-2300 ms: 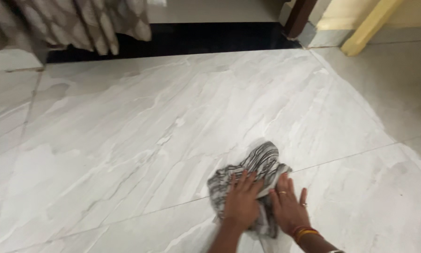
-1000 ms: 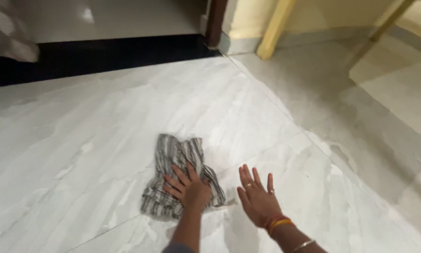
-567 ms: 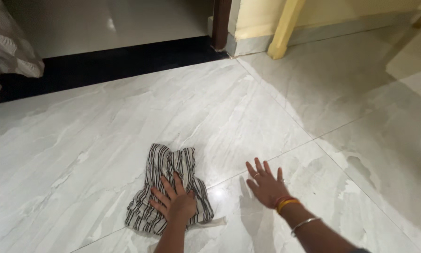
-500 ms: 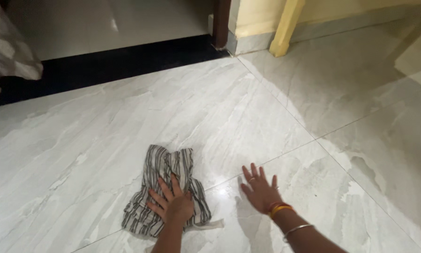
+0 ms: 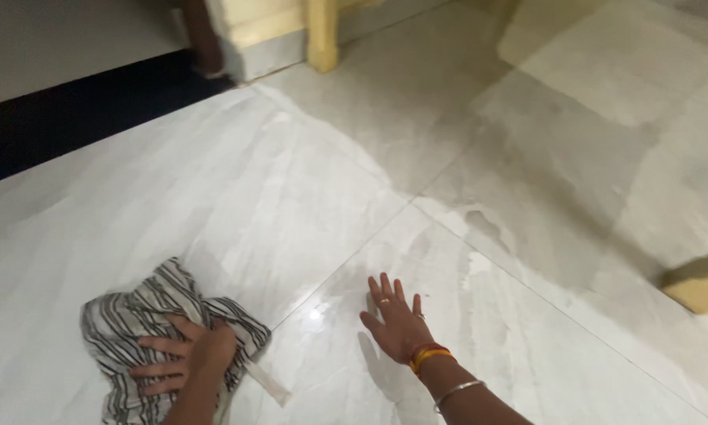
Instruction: The person wipes a white marble floor with a striped cloth, moving across different sections of the room. They clean around furniture legs and near a doorway, using both hands to scrub the surface.
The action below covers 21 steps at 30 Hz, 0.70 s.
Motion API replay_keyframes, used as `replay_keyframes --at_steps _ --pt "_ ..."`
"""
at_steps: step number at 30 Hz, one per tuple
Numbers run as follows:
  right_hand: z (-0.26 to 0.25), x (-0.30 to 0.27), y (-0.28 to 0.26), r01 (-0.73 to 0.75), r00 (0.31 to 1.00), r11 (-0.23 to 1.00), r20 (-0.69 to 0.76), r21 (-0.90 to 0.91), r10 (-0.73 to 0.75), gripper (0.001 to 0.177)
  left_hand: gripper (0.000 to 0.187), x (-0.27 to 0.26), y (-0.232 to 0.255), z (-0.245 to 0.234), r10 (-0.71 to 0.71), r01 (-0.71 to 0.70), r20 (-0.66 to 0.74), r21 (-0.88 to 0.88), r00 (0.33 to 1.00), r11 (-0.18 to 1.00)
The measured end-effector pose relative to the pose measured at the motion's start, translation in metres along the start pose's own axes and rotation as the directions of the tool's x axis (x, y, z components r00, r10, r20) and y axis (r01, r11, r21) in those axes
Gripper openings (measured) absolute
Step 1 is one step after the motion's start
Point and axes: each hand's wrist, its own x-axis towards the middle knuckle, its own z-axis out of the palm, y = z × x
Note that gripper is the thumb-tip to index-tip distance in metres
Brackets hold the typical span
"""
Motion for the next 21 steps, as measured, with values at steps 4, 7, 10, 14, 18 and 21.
replay_keyframes --at_steps 4,7,10,14,18,21 --pt "-0.001 -0.033 0.045 -0.134 0.991 0.991 -0.001 0.007 0.134 0.079 0.101 0.001 0.047 0.001 0.234 -0.238 0.068 0.053 0.97 0.97" --pt "-0.013 -0.056 0.082 -0.245 0.969 0.97 -0.027 -0.008 0.244 0.078 0.094 -0.011 0.088 0.021 0.499 -0.517 0.153 0.121 0.853 0.847" --pt "-0.017 -0.089 0.116 -0.378 0.925 0.926 -0.033 0.015 0.378 0.079 0.076 -0.053 0.131 0.067 0.719 -0.753 0.225 0.169 0.658 0.636" --pt "-0.008 -0.143 0.15 -0.545 0.834 0.832 -0.031 0.108 0.551 0.078 0.069 -0.17 0.16 0.148 0.893 -0.938 0.291 0.136 0.344 0.318" --pt "0.018 -0.198 0.174 -0.666 0.732 0.718 -0.005 0.204 0.681 0.078 0.056 -0.315 0.12 0.195 0.889 -0.981 0.457 -0.187 -0.042 0.05" --pt "0.044 -0.236 0.197 -0.712 0.667 0.649 -0.034 0.267 0.745 0.074 0.055 -0.41 0.062 0.207 0.837 -0.947 0.459 -0.248 -0.298 -0.202"
